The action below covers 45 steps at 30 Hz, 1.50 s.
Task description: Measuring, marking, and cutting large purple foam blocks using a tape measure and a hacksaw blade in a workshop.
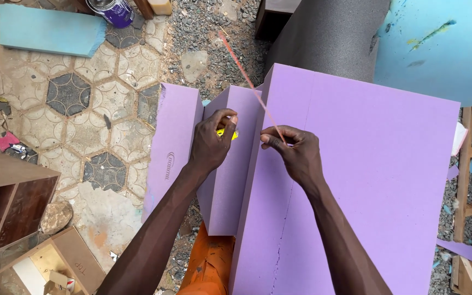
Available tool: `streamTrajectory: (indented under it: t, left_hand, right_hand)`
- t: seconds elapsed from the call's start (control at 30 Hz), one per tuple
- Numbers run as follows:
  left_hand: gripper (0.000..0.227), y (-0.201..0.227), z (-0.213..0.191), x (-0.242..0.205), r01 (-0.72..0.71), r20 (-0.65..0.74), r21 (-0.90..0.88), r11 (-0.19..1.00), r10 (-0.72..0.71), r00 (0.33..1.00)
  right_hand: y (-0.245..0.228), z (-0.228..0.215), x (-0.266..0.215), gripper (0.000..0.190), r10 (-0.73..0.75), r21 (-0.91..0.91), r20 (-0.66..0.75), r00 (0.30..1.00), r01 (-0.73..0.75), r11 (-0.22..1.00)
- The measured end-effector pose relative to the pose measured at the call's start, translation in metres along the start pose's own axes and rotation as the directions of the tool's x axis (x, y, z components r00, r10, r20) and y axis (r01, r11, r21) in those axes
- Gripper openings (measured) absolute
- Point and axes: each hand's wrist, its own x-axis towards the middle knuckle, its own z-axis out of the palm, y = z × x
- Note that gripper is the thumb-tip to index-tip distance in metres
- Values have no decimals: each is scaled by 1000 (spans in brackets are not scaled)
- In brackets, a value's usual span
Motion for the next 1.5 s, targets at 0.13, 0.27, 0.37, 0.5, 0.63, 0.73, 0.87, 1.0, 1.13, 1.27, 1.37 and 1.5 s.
streamTrajectory:
  t: [0.13,0.27,0.37,0.5,0.63,0.73,0.87,1.0,1.13,1.27,1.37,1.5]
  left_hand:
    - [18,-59,36,-40,73,-214,232,970,-22,976]
    - [16,-118,87,-66,-164,-69,503,848,229,971]
    - [11,-154,117,-79,-394,144,553,734,381,913]
    - [34,-155,123,-87,-404,199,516,756,353,914]
    - [28,-85,84,-99,-163,-49,341,926,191,980]
    - [27,-65,87,-103,189,-93,166,968,-176,980]
    - [58,-39,94,-78,416,-2,3,909,-416,909]
    - [100,-4,87,-21,603,128,-58,796,-593,795]
    - [124,-6,89,30,617,208,-19,787,-601,772]
    - [128,-9,85,66,609,224,18,793,-597,770]
    - [103,10,100,73,674,361,-162,721,-592,720]
    - [77,21,91,66,800,550,-344,491,-585,596]
  right_hand:
    - [6,0,-39,15,89,74,-83,993,-83,994]
    - [10,-8,-94,16,224,198,-237,945,-179,964]
    - [3,-14,-133,17,351,178,-285,892,-311,934]
    - [2,-29,-174,18,485,153,-377,789,-464,873]
    - [18,-42,-207,16,483,247,-414,772,-415,876]
    - [28,-45,-221,19,478,287,-455,751,-385,877]
    - [26,-42,-237,26,534,331,-404,743,-426,842]
    - [7,-35,-249,40,533,329,-351,770,-432,840]
    - [7,-33,-269,50,548,319,-440,711,-447,836]
    - [56,-35,-289,40,626,451,-516,585,-436,779]
    - [87,-41,-304,34,699,552,-548,460,-430,715]
    - [114,-40,-320,31,760,637,-522,388,-415,649]
